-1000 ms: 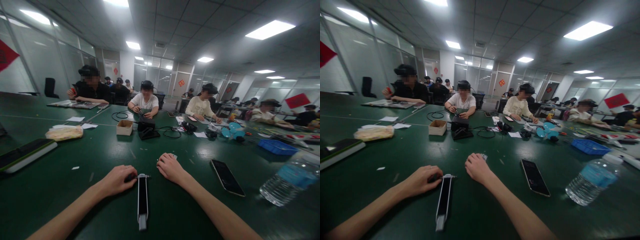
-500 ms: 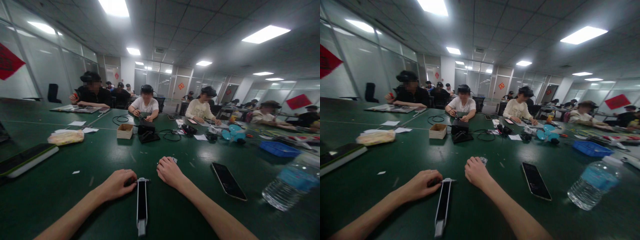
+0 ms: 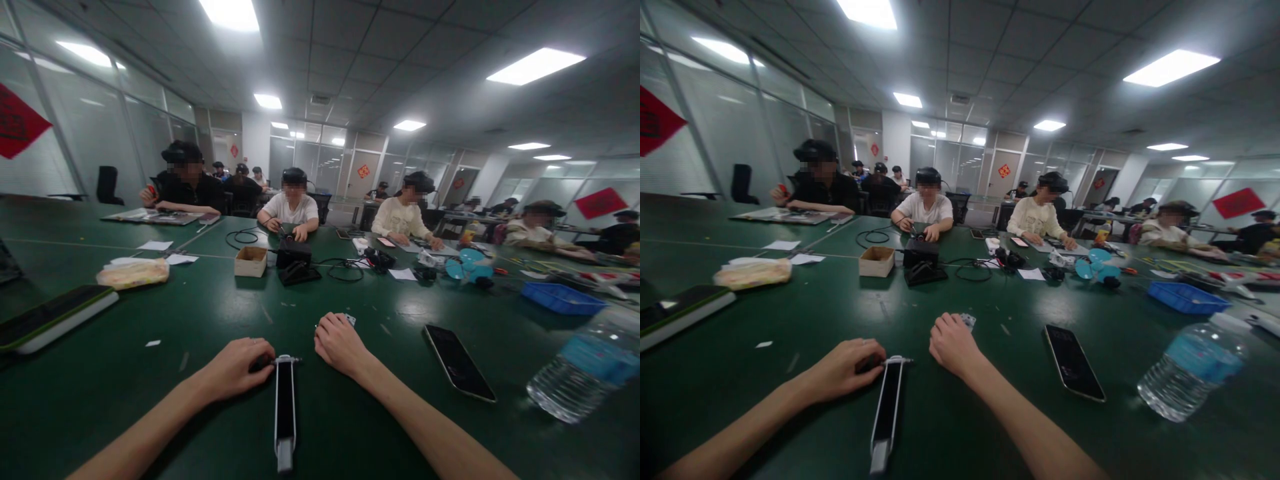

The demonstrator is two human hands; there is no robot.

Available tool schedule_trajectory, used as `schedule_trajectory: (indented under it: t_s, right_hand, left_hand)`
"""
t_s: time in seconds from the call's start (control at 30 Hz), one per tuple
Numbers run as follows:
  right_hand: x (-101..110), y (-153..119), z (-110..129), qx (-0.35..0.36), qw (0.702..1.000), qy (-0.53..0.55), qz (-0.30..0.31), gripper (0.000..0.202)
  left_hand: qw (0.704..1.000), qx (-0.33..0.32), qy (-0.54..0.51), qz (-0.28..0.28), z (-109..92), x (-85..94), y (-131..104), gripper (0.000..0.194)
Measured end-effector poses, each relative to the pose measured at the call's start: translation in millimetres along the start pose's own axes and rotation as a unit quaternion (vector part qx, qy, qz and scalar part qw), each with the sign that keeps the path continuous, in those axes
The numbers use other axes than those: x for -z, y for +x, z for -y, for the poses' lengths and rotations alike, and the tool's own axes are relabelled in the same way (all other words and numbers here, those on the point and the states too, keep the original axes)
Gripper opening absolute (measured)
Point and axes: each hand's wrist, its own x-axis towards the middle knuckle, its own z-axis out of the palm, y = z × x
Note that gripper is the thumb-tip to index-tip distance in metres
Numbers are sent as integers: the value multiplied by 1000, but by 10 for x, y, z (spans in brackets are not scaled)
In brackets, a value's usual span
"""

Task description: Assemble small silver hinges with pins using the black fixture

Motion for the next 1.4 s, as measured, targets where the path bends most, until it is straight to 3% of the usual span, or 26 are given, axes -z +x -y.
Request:
schedule_trajectory:
  t_s: [0.43, 0.63, 0.97, 1.4]
  right_hand:
    - [79, -19, -3, -4, 999, 38, 11, 18]
    - [186, -59, -60, 36, 994, 85, 54, 17]
    - [207, -57, -50, 34, 989, 125, 78, 21]
    - [240, 9, 96, -104, 971, 168, 138, 15]
  left_hand:
    - [1000, -8, 1, 1, 29, -21, 4, 21]
    - [1000, -4, 9, 11, 44, -25, 11, 20]
    - [1000, 1, 2, 15, 22, -20, 12, 19]
    - [1000, 4, 14, 11, 12, -24, 2, 17]
